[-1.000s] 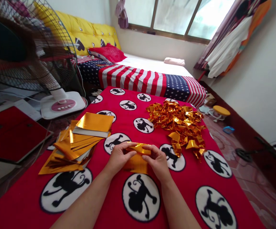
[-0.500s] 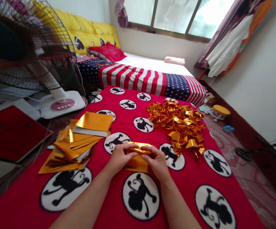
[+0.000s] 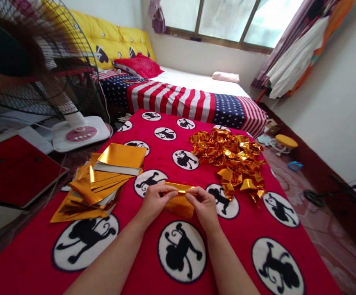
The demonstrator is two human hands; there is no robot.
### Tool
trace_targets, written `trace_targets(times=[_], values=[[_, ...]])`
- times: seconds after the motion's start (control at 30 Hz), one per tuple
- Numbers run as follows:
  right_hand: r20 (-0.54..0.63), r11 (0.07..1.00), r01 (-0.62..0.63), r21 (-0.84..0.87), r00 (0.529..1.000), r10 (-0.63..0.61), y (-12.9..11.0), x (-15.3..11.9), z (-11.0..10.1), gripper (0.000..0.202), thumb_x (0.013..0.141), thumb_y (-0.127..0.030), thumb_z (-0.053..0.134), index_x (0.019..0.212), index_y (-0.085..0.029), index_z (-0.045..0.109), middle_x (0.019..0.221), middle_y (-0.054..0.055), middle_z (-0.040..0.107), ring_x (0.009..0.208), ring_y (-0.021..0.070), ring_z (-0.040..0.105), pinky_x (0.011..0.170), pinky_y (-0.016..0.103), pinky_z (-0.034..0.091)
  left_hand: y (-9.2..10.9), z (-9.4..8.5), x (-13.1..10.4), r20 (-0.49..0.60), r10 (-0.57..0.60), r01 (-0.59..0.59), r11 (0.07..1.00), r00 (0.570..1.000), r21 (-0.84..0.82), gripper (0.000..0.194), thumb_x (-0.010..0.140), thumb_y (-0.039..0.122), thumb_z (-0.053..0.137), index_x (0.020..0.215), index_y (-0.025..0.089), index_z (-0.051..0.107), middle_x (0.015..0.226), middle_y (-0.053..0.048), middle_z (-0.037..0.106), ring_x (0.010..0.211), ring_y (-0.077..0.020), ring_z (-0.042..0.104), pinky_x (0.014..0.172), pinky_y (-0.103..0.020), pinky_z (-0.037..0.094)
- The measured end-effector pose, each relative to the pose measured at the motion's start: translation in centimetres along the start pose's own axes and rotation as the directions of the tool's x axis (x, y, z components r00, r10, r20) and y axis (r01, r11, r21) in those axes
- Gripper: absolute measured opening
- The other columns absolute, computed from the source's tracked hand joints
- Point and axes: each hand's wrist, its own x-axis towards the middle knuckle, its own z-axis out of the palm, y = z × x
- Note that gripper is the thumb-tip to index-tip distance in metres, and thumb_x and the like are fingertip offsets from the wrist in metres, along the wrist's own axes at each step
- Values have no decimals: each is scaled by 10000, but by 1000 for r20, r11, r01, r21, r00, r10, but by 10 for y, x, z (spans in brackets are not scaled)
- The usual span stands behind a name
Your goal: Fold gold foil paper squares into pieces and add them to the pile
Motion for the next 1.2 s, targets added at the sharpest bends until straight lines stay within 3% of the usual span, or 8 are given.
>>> trace_targets(times=[0.17,0.33,0.5,0.77,1.2], values=[[1,1000,7,-1,1000,-7,-3,-1,0,114,772,-307,687,737,-198,688,681,-9,613,642,137,543,597,241,419,2,0,-1,-1,36,-36,999,999,35,136,774,303,688,756,189,759,843,-63,692,823,-190,639,757,-270,487],[-61,998,61,30,996,-59,-2,-1,-1,102,761,-301,701,734,-203,693,816,23,651,787,173,600,702,271,467,7,-1,-1,-16,16,-15,999,1000,42,137,757,309,706,729,181,748,771,-52,699,737,-177,637,682,-253,482],[-96,990,-32,140,994,46,0,0,-2,155,705,-322,754,710,-195,666,690,-5,638,649,147,586,627,263,476,7,-2,-2,-16,-25,25,1000,1000,0,149,756,309,698,761,165,737,757,-49,717,687,-167,628,626,-237,478],[-57,952,-41,303,997,60,1,-1,-2,271,694,-287,776,918,-224,636,860,13,703,782,173,661,718,289,523,-2,0,-1,-5,-117,113,970,993,-214,274,739,258,700,992,159,671,970,-72,723,873,-197,689,780,-280,554],[-85,960,-49,276,994,75,8,0,-4,222,699,-272,779,884,-202,678,845,18,706,783,165,658,740,284,524,-2,-3,0,21,-147,148,977,989,-150,230,771,276,672,960,153,718,965,-85,741,886,-226,700,813,-304,558]])
